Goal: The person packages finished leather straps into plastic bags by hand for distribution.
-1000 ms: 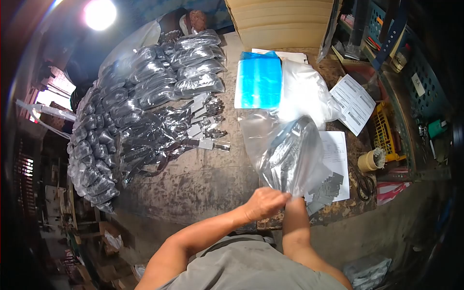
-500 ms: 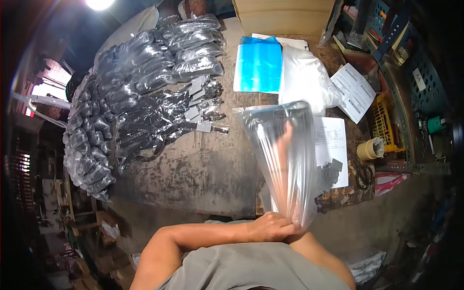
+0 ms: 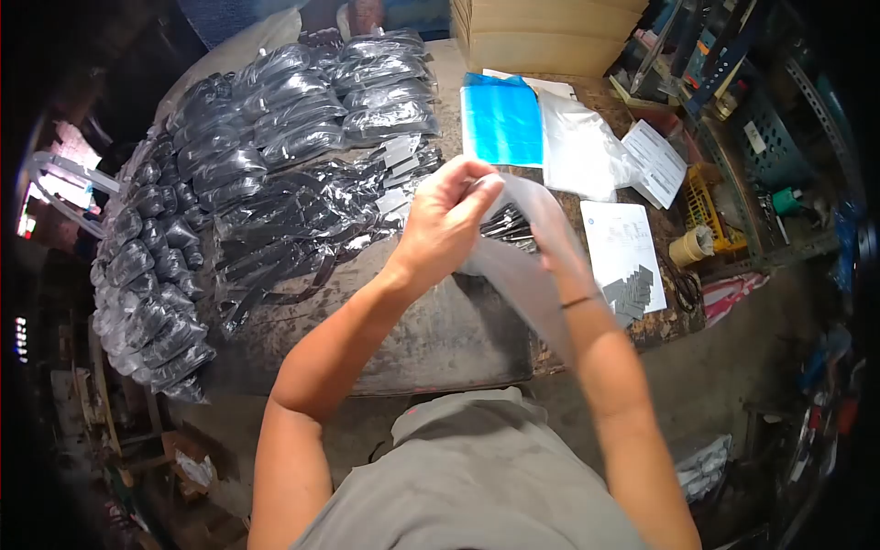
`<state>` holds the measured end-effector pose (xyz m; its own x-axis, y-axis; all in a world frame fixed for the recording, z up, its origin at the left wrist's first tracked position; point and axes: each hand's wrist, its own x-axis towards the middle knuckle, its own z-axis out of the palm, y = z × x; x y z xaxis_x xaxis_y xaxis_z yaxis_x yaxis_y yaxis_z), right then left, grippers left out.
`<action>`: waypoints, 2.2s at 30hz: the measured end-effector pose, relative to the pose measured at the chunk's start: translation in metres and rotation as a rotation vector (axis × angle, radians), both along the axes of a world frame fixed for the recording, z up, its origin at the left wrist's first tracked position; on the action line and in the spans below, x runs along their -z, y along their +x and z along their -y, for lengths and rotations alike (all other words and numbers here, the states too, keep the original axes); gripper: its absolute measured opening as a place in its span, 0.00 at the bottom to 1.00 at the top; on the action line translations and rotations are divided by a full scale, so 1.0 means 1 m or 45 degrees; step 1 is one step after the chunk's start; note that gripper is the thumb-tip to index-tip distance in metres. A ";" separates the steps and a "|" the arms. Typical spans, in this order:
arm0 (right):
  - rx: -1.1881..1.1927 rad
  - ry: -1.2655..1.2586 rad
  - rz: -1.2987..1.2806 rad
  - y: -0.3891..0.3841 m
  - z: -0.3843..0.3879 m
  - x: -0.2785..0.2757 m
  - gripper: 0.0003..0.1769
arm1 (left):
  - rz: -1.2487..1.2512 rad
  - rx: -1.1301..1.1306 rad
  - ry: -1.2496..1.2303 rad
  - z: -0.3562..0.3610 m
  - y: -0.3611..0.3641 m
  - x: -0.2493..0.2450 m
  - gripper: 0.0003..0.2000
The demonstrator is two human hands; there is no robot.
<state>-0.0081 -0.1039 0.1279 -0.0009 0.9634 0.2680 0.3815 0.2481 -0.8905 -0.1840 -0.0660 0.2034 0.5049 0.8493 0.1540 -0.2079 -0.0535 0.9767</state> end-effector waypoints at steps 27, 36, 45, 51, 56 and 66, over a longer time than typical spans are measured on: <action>-0.095 0.805 0.491 -0.006 -0.029 0.043 0.12 | -0.651 -0.316 0.713 -0.015 -0.098 0.128 0.48; -0.032 0.423 -0.080 -0.025 -0.006 -0.068 0.39 | -0.280 -0.149 0.348 -0.009 -0.008 0.063 0.17; -0.054 0.086 0.118 -0.038 0.049 0.018 0.42 | -0.593 0.274 0.452 0.022 -0.006 -0.002 0.19; -0.188 0.725 0.452 -0.045 0.017 -0.016 0.15 | -0.392 0.424 0.611 -0.037 -0.124 0.016 0.61; -0.084 0.930 0.511 -0.091 0.023 -0.064 0.08 | -1.029 0.212 0.855 0.015 -0.120 0.124 0.56; -0.235 0.616 0.716 -0.093 0.039 -0.165 0.20 | -0.474 0.161 0.553 0.025 -0.040 0.073 0.17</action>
<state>-0.1009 -0.1427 0.2929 -0.4116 0.7097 0.5717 0.6596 0.6649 -0.3505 -0.2242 -0.0913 0.1307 0.6848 0.6778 0.2675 0.1141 -0.4623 0.8793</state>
